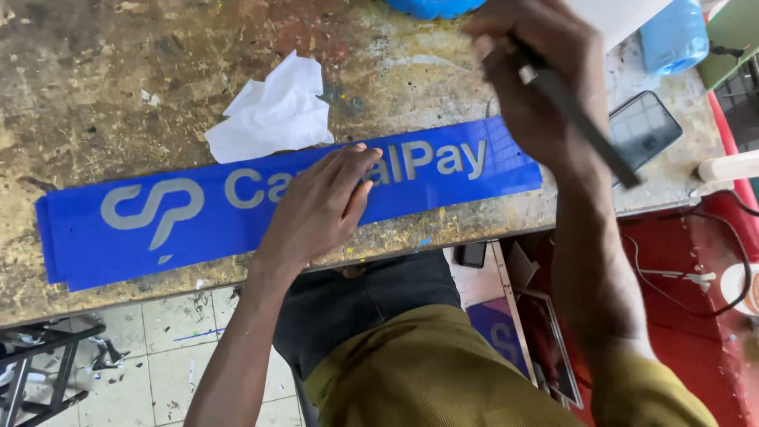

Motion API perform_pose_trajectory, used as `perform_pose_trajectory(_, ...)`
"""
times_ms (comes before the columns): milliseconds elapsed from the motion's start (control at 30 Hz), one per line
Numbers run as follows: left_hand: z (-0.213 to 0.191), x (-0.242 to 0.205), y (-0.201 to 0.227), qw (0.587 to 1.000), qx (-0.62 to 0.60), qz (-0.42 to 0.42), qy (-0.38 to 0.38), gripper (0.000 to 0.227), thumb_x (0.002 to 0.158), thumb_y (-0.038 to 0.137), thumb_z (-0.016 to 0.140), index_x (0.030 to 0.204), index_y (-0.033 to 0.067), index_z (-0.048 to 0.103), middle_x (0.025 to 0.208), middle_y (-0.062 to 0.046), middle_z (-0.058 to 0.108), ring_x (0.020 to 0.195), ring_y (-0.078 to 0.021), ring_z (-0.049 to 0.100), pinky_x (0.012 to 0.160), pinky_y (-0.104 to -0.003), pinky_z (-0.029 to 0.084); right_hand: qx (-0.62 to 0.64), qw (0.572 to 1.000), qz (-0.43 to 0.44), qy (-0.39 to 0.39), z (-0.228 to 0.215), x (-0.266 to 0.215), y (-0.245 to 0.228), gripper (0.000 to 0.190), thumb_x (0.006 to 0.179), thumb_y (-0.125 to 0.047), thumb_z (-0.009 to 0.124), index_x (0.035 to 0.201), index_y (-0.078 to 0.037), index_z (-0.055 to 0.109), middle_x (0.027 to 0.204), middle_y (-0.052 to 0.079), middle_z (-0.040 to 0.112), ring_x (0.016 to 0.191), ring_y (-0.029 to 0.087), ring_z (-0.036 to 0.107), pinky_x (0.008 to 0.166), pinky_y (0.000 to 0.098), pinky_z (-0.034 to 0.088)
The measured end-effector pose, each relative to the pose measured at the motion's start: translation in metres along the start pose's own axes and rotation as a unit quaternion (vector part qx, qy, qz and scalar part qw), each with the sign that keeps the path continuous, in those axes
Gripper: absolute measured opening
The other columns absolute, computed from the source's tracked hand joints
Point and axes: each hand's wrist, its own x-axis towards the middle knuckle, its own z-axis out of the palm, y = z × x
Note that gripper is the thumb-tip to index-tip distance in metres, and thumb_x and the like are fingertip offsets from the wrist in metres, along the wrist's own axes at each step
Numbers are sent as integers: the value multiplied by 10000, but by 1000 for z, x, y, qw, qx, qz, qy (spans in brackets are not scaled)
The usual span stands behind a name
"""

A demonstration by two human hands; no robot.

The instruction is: Using a weeding tool to remove excess vinyl from a sign

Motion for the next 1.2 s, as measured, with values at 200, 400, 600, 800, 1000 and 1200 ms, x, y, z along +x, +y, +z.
perform_pose_trajectory(200,-9,-16,46,985,87,-109,103,217,1157,210,713,1270,26,731,1358,-165,683,1341,-412,674,1087,-567,554,53,963,14,-264,67,-17,-8,180,1172,-196,666,1140,-57,775,1115,129,749,961,343,724,759,464,562)
perform_pose_trajectory(400,5,-32,35,980,55,-123,150,256,1162,253,711,1231,13,766,1404,-167,693,1399,-398,669,1146,-552,573,40,944,-116,-306,74,-27,27,195,1170,-144,641,1195,-25,794,1242,211,700,1095,389,656,850,514,603)
perform_pose_trajectory(600,0,-27,35,980,57,-115,153,218,1164,213,732,1191,0,764,1361,-185,705,1366,-420,696,1113,-539,585,62,947,-10,-314,77,-11,14,169,1142,-189,738,1120,-23,715,1126,156,690,1022,351,626,861,472,523)
perform_pose_trajectory(800,0,-27,35,980,54,-121,148,232,1169,212,736,1199,-14,781,1357,-187,708,1359,-417,697,1127,-551,595,52,928,14,-369,82,-2,19,224,1062,-180,872,1016,-80,677,1012,96,674,947,324,598,862,455,475)
perform_pose_trajectory(1000,0,-28,34,981,45,-127,138,217,1168,211,742,1210,2,785,1372,-185,716,1382,-413,691,1134,-550,583,-6,903,36,-428,90,9,26,227,994,-206,920,955,-146,705,908,57,660,881,303,630,810,479,508)
perform_pose_trajectory(1200,-1,-28,33,982,35,-114,146,221,1175,196,733,1203,-18,784,1368,-199,719,1365,-422,701,1148,-552,595,-44,862,102,-494,95,25,26,225,929,-249,910,883,-191,697,904,9,713,845,280,672,779,486,498)
